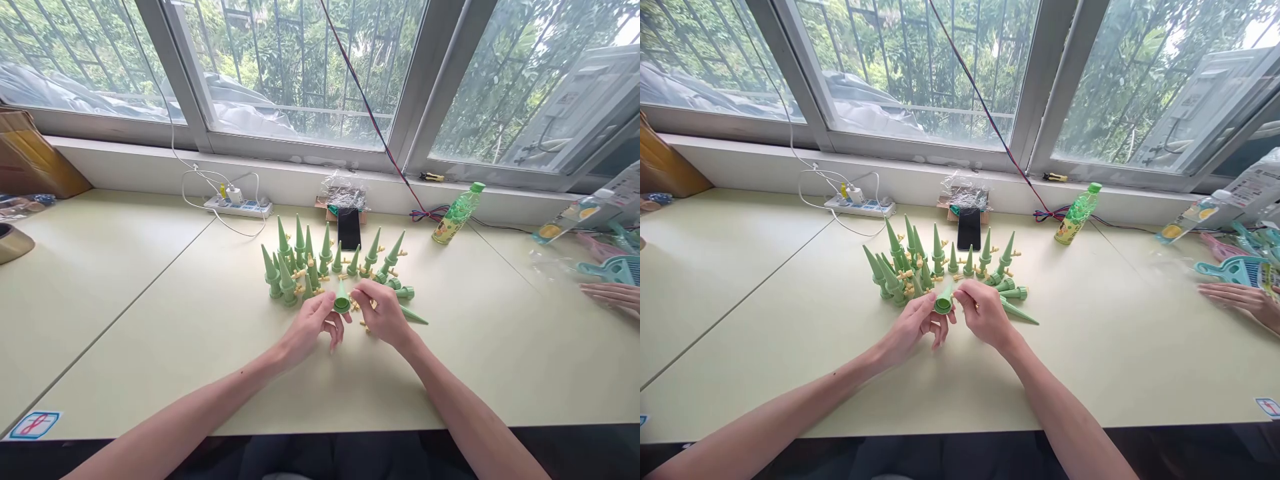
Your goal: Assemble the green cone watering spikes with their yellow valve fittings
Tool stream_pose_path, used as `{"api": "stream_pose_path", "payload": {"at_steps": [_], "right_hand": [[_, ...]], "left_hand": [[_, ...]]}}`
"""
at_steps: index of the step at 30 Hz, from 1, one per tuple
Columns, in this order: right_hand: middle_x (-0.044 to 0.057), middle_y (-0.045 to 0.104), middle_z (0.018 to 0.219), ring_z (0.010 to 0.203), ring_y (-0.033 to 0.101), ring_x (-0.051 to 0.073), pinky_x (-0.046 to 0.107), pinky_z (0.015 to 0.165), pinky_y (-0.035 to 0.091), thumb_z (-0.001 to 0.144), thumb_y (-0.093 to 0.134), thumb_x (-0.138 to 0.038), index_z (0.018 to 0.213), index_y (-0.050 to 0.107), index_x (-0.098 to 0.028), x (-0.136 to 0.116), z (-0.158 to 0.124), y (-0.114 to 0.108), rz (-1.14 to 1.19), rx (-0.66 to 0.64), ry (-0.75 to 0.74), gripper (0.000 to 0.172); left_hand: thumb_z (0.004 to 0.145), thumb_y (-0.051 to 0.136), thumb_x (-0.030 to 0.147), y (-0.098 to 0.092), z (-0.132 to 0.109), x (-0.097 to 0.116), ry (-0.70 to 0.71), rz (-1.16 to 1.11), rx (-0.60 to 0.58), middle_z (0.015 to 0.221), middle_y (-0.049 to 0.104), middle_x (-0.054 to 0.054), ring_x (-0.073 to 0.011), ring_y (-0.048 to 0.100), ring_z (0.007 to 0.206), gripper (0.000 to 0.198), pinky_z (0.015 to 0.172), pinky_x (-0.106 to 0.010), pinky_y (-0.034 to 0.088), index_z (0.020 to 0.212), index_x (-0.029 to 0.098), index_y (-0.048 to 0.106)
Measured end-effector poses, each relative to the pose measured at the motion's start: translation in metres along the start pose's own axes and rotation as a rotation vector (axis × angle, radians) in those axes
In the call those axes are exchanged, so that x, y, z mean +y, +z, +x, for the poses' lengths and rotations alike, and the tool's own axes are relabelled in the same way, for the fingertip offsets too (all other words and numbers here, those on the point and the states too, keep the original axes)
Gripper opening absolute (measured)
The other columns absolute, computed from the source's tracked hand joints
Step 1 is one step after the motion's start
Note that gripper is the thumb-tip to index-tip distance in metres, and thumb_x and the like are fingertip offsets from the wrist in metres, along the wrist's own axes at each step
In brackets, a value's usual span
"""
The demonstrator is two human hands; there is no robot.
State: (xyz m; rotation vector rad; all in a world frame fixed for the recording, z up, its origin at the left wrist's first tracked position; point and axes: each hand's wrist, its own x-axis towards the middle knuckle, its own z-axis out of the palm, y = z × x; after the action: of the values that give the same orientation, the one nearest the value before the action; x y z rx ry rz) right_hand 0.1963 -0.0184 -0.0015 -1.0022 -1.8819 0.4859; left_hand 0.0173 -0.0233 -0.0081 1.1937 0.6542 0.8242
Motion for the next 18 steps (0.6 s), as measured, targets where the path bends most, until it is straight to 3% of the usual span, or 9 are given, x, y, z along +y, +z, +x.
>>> {"api": "stream_pose_path", "payload": {"at_steps": [5,10,14,18], "right_hand": [[-0.003,0.038,0.059,0.054,0.032,0.011,0.025,0.051,0.028,0.099,0.043,-0.028,0.066,0.034,-0.021,0.002,-0.002,0.001,0.025,-0.001,0.040,0.035],[-0.005,0.031,0.057,0.052,0.026,0.010,0.025,0.050,0.024,0.098,0.044,-0.029,0.065,0.030,-0.021,0.003,-0.002,0.003,0.061,-0.002,0.089,0.037],[-0.006,0.028,0.057,0.052,0.024,0.010,0.026,0.050,0.022,0.098,0.044,-0.031,0.065,0.028,-0.021,0.003,-0.002,0.004,0.087,-0.019,0.132,0.038],[-0.006,0.027,0.056,0.051,0.024,0.009,0.027,0.049,0.021,0.098,0.042,-0.032,0.064,0.027,-0.021,0.001,-0.003,0.006,0.100,-0.029,0.182,0.039]], "left_hand": [[0.095,0.044,0.054,0.000,-0.001,0.002,-0.006,0.033,-0.041,0.085,0.061,-0.008,-0.0116,0.058,0.054,0.044,0.045,-0.025,0.047,0.091,0.012,0.057],[0.093,0.051,0.049,-0.001,-0.001,0.003,0.064,0.156,-0.052,0.093,0.059,-0.008,-0.0119,0.059,0.060,0.039,0.044,-0.023,0.050,0.111,0.015,0.055],[0.093,0.054,0.043,-0.004,0.000,-0.005,0.134,0.376,0.029,0.075,0.054,-0.001,-0.0120,0.058,0.058,0.031,0.044,-0.022,0.050,0.107,0.016,0.055],[0.093,0.057,0.034,-0.007,0.000,-0.012,0.365,0.623,0.145,0.088,0.054,-0.003,-0.0106,0.058,0.068,0.020,0.055,-0.022,0.055,0.104,0.018,0.060]]}}
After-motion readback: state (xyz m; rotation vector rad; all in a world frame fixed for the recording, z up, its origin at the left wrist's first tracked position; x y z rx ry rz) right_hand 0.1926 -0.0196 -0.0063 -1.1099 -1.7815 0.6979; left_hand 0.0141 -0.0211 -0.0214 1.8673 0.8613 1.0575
